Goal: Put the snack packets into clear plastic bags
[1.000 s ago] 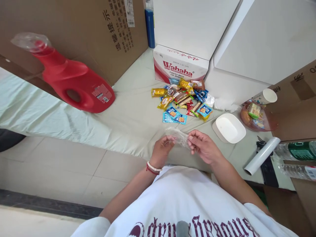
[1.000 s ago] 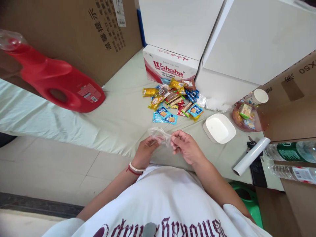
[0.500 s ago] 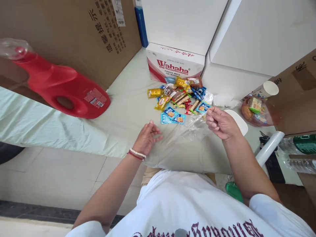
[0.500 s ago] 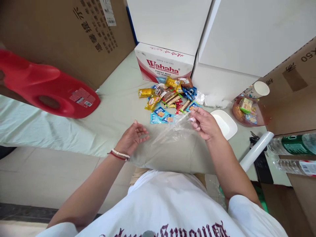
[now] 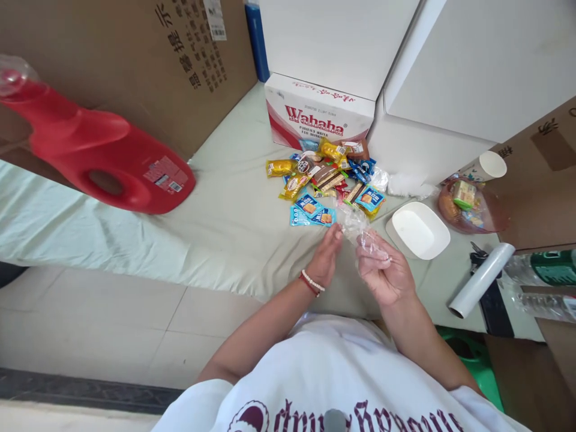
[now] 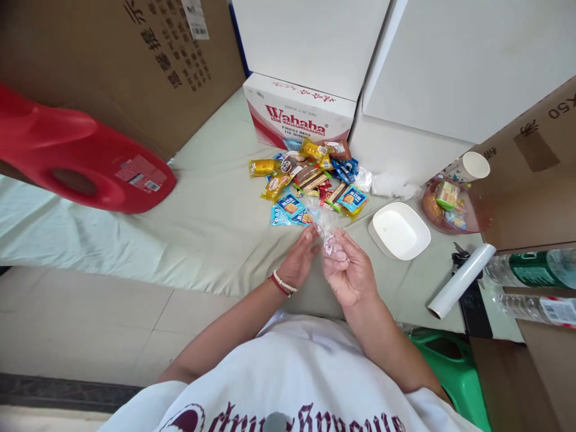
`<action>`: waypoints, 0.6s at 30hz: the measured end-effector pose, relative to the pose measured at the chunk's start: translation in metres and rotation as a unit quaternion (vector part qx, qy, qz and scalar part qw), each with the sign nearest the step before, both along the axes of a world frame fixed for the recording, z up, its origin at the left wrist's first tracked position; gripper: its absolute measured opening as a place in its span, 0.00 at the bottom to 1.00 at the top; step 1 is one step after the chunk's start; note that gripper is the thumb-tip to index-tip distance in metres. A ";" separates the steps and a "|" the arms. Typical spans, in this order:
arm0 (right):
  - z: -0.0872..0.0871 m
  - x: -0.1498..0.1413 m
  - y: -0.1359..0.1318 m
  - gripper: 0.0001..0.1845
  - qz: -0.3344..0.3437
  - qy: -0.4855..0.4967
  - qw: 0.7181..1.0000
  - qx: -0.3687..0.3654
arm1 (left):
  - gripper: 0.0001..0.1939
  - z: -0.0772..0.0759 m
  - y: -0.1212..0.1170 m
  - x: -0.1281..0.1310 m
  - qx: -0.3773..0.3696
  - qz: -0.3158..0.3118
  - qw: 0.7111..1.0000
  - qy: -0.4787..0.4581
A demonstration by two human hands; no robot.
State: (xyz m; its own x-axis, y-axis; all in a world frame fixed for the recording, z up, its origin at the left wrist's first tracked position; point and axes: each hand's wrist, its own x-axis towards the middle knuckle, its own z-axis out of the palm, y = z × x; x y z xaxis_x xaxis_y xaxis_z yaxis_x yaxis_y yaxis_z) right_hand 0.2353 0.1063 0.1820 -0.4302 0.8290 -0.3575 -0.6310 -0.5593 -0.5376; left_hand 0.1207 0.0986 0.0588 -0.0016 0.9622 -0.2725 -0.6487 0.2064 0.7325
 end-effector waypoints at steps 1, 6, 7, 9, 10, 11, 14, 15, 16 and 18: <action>0.002 0.000 -0.004 0.12 0.007 0.010 1.000 -0.012 | 0.29 0.002 0.008 0.002 0.005 -0.018 0.999 -0.033; 0.005 0.001 -0.019 0.13 0.049 0.066 0.996 -0.037 | 0.23 0.002 0.018 0.015 -0.006 -0.162 0.969 -0.185; 0.006 0.002 -0.020 0.13 0.057 0.068 0.996 -0.032 | 0.22 0.001 0.017 0.015 -0.012 -0.181 0.965 -0.192; 0.008 0.010 -0.019 0.12 0.058 0.054 0.997 -0.019 | 0.20 0.000 0.012 0.007 -0.019 -0.190 0.965 -0.178; 0.011 0.017 -0.017 0.11 0.053 0.037 0.998 -0.012 | 0.20 0.001 0.008 -0.003 -0.019 -0.181 0.970 -0.164; 0.013 0.026 -0.014 0.09 0.048 0.014 0.999 -0.004 | 0.21 0.002 0.003 -0.015 -0.017 -0.165 0.975 -0.146; 0.015 0.058 0.001 0.12 0.041 -0.091 0.995 0.017 | 0.24 0.010 -0.014 -0.062 -0.019 -0.139 0.986 -0.094; 0.013 0.069 0.008 0.13 0.043 -0.132 0.990 0.024 | 0.23 0.013 -0.019 -0.078 -0.023 -0.142 0.987 -0.071; 0.009 0.079 0.014 0.14 0.047 -0.174 0.983 0.029 | 0.23 0.017 -0.024 -0.092 -0.021 -0.138 0.989 -0.044; -0.005 0.093 0.027 0.17 0.065 -0.252 0.965 0.036 | 0.22 0.021 -0.029 -0.111 -0.011 -0.126 0.992 0.019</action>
